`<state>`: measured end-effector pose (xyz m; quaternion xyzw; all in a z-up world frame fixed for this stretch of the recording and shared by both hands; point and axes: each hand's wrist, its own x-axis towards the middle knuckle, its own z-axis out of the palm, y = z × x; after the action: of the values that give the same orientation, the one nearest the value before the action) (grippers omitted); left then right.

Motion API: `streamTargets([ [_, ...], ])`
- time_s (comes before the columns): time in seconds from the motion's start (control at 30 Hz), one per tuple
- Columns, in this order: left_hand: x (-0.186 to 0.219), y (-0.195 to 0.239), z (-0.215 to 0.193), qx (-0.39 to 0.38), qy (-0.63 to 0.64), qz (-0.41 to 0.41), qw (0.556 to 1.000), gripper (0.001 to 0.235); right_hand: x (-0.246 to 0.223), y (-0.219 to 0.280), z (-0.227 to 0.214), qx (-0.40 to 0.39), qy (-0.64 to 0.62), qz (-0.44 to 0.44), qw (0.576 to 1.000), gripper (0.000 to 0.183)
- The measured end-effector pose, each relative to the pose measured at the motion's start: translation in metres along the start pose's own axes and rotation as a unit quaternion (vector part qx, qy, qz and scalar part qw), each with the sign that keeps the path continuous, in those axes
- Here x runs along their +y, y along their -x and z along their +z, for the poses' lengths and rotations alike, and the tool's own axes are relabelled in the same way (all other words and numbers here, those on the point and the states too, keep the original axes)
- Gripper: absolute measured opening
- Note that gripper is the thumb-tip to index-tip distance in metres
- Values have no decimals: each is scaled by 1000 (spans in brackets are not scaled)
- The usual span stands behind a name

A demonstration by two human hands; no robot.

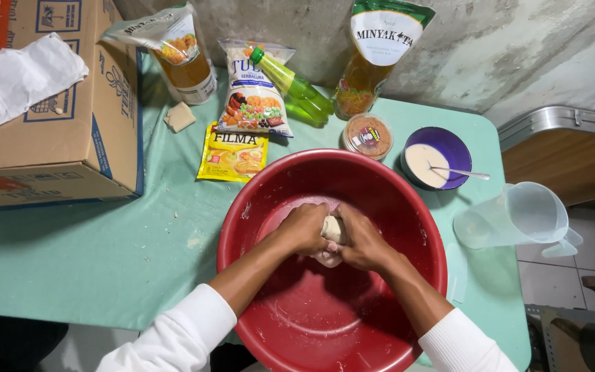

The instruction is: The person kneads a ball of dough by hand inside a red plastic bowl. The hands repeatedly press, fold, and turn the dough to develop its texture. The task is performed continuously without using any tools.

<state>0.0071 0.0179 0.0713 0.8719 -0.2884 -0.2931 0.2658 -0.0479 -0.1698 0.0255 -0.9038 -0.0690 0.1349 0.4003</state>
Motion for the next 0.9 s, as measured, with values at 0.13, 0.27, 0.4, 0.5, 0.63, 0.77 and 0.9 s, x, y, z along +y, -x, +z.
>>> streamTargets([
  [0.13,-15,-21,18,36,-12,-14,999,54,8,-6,3,24,6,-19,1000,50],
  [0.27,-5,-8,11,75,9,3,997,37,3,-5,-2,58,10,-14,998,47],
  [0.4,-16,-23,24,155,-1,81,985,40,-7,-6,-15,92,-6,-22,996,61],
  [0.5,5,7,-2,67,75,41,994,58,-8,2,-22,46,-73,-4,996,69],
  [0.63,0,3,-12,57,153,35,986,45,-44,16,-44,2,-178,17,984,58],
  [0.77,-5,-2,-6,17,150,22,988,59,-48,18,-40,-35,-202,65,977,64],
  [0.9,-5,-11,12,-38,9,35,999,92,-28,7,-37,-71,-25,30,997,93],
])
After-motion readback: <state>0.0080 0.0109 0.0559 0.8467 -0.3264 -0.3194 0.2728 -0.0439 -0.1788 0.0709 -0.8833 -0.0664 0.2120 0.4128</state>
